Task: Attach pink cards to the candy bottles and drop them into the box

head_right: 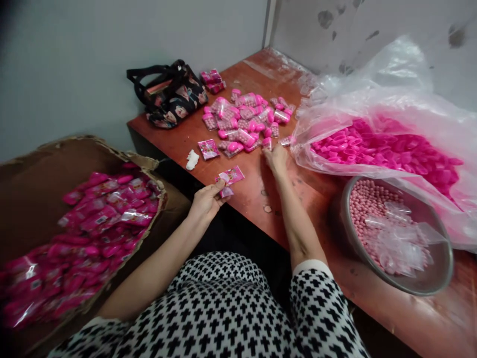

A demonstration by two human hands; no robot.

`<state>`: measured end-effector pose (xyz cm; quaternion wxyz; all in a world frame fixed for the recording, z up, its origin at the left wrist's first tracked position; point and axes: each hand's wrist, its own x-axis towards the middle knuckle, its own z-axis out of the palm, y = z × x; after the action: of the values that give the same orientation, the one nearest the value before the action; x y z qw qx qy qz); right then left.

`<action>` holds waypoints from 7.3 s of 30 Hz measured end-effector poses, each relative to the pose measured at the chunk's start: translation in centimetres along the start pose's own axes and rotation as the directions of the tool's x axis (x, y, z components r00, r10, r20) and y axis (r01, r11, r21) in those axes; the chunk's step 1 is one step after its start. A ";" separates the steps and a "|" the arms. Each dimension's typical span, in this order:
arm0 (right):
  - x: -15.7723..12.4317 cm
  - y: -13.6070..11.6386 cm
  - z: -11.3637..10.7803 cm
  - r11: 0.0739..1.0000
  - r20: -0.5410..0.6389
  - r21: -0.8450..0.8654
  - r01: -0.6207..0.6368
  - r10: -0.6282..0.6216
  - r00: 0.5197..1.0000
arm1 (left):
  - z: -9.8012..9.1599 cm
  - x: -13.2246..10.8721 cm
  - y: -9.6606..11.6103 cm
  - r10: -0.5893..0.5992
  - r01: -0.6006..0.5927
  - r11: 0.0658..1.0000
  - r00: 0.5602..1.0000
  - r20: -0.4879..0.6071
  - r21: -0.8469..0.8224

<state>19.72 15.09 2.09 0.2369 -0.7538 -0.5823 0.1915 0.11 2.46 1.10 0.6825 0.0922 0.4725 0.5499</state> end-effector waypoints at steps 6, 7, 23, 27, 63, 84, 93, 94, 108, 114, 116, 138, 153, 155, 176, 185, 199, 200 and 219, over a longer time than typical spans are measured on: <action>-11.9 0.2 -0.9 0.632 0.128 0.773 -0.053 -0.073 0.989 | 0.5 0.2 0.0 -0.018 0.014 0.981 1.000 -0.018 -0.195; -14.0 -0.1 -0.9 0.592 0.160 0.802 -0.074 -0.094 0.983 | 0.5 0.2 -0.1 -0.012 0.009 0.977 1.000 -0.014 -0.214; -20.4 -1.3 1.7 0.523 0.148 0.845 -0.117 -0.019 0.989 | 2.7 -2.3 -1.1 0.050 -0.034 0.993 0.988 0.146 -0.110; -20.2 -0.9 2.2 0.465 0.137 0.880 -0.095 -0.058 0.989 | 2.6 -2.4 -0.8 0.075 -0.070 0.997 0.951 0.299 -0.030; -18.6 -0.4 3.0 0.203 0.145 0.970 -0.133 -0.045 0.988 | 1.5 -2.8 -1.4 -0.089 -0.009 0.975 0.898 0.431 0.220; -17.8 -1.9 2.3 0.351 0.231 0.921 -0.171 -0.137 0.963 | -4.3 -4.4 4.5 0.460 -0.462 0.887 0.885 -0.069 -0.012; -16.8 -0.9 1.8 0.444 0.192 0.887 -0.129 -0.099 0.976 | -2.0 4.0 -0.2 0.548 -0.660 0.101 0.662 0.512 0.745; -16.7 -0.9 1.7 0.455 0.191 0.881 -0.128 -0.097 0.977 | -2.0 4.5 -0.5 0.545 -0.650 0.058 0.656 0.521 0.758; -12.1 -2.2 4.5 0.399 0.099 0.915 -0.051 -0.100 0.990 | -1.0 1.1 -0.9 0.576 -0.678 0.413 0.712 0.402 0.608; -10.8 -1.7 1.2 0.582 0.348 0.812 -0.032 -0.439 0.828 | -0.9 0.4 0.3 0.088 -0.241 0.847 0.942 0.323 0.474; -9.3 -1.4 0.1 0.694 0.403 0.718 0.052 -0.475 0.782 | -0.9 0.6 0.2 0.019 -0.158 0.881 0.953 0.301 0.446; 1.2 2.5 -4.4 0.933 -0.009 -0.359 -0.015 0.013 1.000 | -0.2 0.1 0.0 -0.034 0.033 0.999 0.999 0.032 0.011; -18.8 0.6 0.0 0.529 0.329 0.813 -0.242 -0.074 0.941 | 1.8 -0.9 -1.9 -0.062 0.052 0.967 0.998 -0.029 -0.248; -19.6 0.2 0.3 0.546 0.294 0.812 -0.204 -0.081 0.953 | 1.7 -1.0 -2.1 -0.058 0.057 0.956 0.998 0.005 -0.288; -20.3 -1.1 2.5 0.589 0.208 0.793 -0.154 -0.024 0.978 | 2.0 -1.8 -2.1 0.001 0.025 0.988 0.986 0.169 -0.150; -20.2 -0.8 2.9 0.654 0.104 0.754 -0.067 -0.017 0.994 | 2.0 -2.0 -1.5 0.007 -0.034 0.997 0.947 0.321 0.076; -19.7 -0.5 2.4 0.515 0.138 0.851 -0.100 -0.036 0.990 | 2.4 -2.5 -1.5 0.027 -0.118 0.963 0.937 0.348 0.242; -19.7 -0.5 2.4 0.543 0.109 0.836 -0.080 -0.021 0.994 | 2.5 -2.6 -1.6 0.038 -0.125 0.963 0.940 0.339 0.239; -19.7 -0.5 2.7 0.298 0.303 0.914 -0.275 -0.049 0.952 | 1.4 -3.6 -2.3 0.078 -0.140 0.977 0.936 0.342 0.160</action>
<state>12.88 -3.52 0.43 0.5375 -0.4738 -0.3284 0.6154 2.87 -0.85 2.35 0.7098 0.2721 0.3923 0.5179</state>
